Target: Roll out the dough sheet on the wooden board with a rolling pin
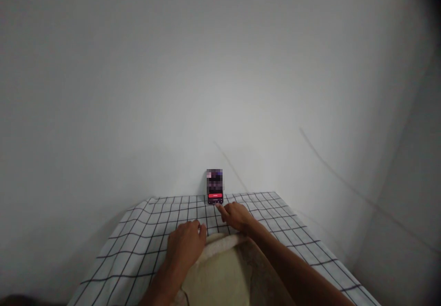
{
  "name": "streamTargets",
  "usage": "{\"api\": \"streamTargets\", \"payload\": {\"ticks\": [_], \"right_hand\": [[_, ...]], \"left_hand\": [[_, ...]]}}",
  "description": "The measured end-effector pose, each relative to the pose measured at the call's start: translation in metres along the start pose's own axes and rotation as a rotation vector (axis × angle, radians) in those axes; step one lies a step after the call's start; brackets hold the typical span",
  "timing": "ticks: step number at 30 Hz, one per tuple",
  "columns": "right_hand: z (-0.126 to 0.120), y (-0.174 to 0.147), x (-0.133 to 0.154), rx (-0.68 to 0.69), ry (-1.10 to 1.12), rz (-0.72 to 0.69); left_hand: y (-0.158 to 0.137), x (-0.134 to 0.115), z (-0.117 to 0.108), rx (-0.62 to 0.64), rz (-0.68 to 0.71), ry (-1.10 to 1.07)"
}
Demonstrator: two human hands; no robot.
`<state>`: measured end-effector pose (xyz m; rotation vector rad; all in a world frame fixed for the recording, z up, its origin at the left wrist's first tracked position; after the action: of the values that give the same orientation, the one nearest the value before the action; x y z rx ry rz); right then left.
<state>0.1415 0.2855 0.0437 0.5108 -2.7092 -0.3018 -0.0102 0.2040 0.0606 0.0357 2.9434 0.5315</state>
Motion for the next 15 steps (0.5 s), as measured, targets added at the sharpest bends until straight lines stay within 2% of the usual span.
{"api": "streamTargets", "payload": {"ticks": [4,7,13,15], "right_hand": [[0.002,-0.001,-0.005,-0.003,-0.04,0.03],[0.003,-0.011,-0.012,-0.015,-0.057,0.057],[-0.008,-0.051,-0.021,-0.08,-0.068,0.156],[-0.015,-0.071,-0.018,-0.118,-0.065,0.175]], "left_hand": [[0.005,0.006,0.006,-0.012,-0.011,0.003],[-0.001,0.001,0.004,-0.046,0.026,0.025],[-0.026,-0.016,0.001,-0.134,0.229,0.056],[-0.037,-0.021,0.001,-0.211,0.32,0.058]]}}
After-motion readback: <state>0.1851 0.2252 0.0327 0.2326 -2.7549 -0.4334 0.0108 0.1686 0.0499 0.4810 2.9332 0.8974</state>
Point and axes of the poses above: each hand's wrist, its own y-axis towards the middle knuckle, its own z-axis out of the palm, x = y × z, the point moved 10 cm from there along y, towards the middle knuckle, and after that the axes turned 7 degrees about -x, right-handed, at the moved point
